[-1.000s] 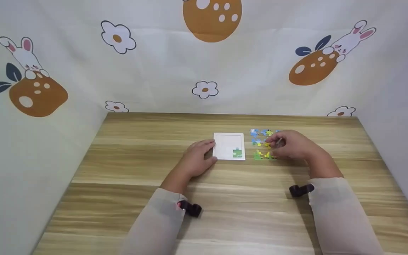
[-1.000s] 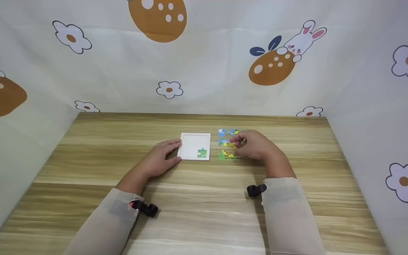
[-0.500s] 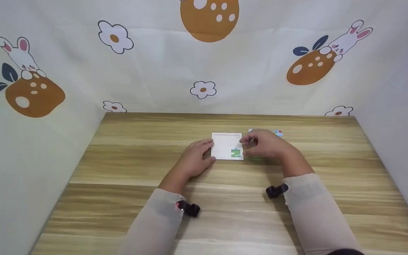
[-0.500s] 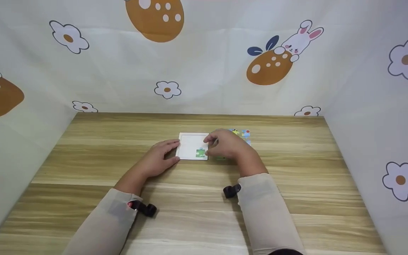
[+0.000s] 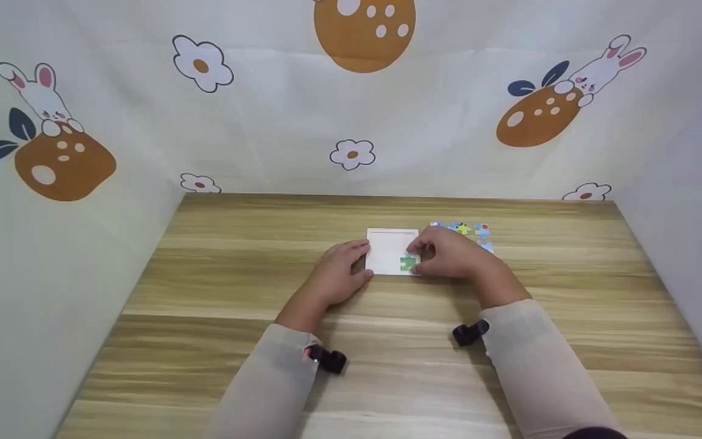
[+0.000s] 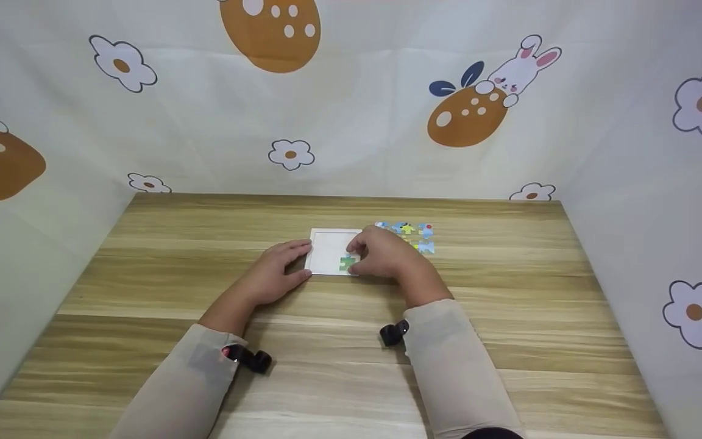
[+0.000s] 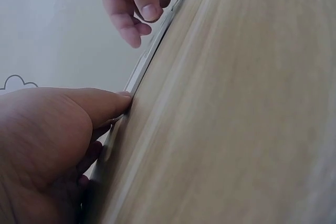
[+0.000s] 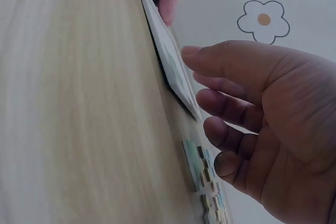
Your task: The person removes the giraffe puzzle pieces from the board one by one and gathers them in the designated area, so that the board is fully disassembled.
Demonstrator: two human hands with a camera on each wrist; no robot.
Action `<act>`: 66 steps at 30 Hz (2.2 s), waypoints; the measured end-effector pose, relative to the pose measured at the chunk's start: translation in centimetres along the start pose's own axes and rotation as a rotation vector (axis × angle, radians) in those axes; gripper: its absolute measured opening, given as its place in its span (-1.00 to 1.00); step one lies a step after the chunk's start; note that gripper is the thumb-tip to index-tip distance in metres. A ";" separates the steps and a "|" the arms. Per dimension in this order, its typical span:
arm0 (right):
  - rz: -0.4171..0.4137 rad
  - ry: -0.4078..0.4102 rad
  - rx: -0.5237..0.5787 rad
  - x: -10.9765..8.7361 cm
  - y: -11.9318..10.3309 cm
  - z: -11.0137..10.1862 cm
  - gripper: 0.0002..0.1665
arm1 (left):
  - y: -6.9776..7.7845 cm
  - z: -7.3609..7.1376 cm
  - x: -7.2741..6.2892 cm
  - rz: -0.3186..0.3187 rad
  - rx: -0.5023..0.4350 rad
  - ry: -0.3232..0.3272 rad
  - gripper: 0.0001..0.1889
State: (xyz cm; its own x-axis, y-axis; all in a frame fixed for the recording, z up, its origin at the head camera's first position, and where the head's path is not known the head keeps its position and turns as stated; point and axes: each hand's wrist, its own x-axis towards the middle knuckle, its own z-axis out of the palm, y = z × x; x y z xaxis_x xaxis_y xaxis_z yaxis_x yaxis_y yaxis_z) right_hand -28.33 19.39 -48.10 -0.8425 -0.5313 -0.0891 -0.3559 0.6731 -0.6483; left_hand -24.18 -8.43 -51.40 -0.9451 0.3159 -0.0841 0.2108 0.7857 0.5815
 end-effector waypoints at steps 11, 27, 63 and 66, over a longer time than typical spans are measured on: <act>0.027 -0.009 -0.057 -0.1 -0.5 0.5 -0.47 | 0.1 0.0 0.0 -0.013 -0.018 -0.004 -0.36; 0.057 -0.008 -0.054 0.2 -0.8 0.6 -0.48 | 0.2 -0.1 0.0 -0.019 -0.020 -0.013 -0.36; 0.165 0.052 0.066 -3.0 1.9 -4.7 -0.50 | -0.2 0.1 -0.1 0.048 -0.016 0.014 -0.36; 0.198 0.069 0.060 -4.0 3.0 -6.0 -0.50 | -0.1 0.0 -0.1 0.041 -0.013 0.012 -0.36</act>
State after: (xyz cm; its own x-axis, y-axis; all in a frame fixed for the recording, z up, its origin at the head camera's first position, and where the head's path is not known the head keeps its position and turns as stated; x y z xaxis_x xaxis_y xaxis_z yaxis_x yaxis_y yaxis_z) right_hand -28.46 26.61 -45.21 -0.9200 -0.3539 -0.1685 -0.1579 0.7281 -0.6671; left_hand -24.14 -8.49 -51.44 -0.9386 0.3413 -0.0501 0.2464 0.7649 0.5951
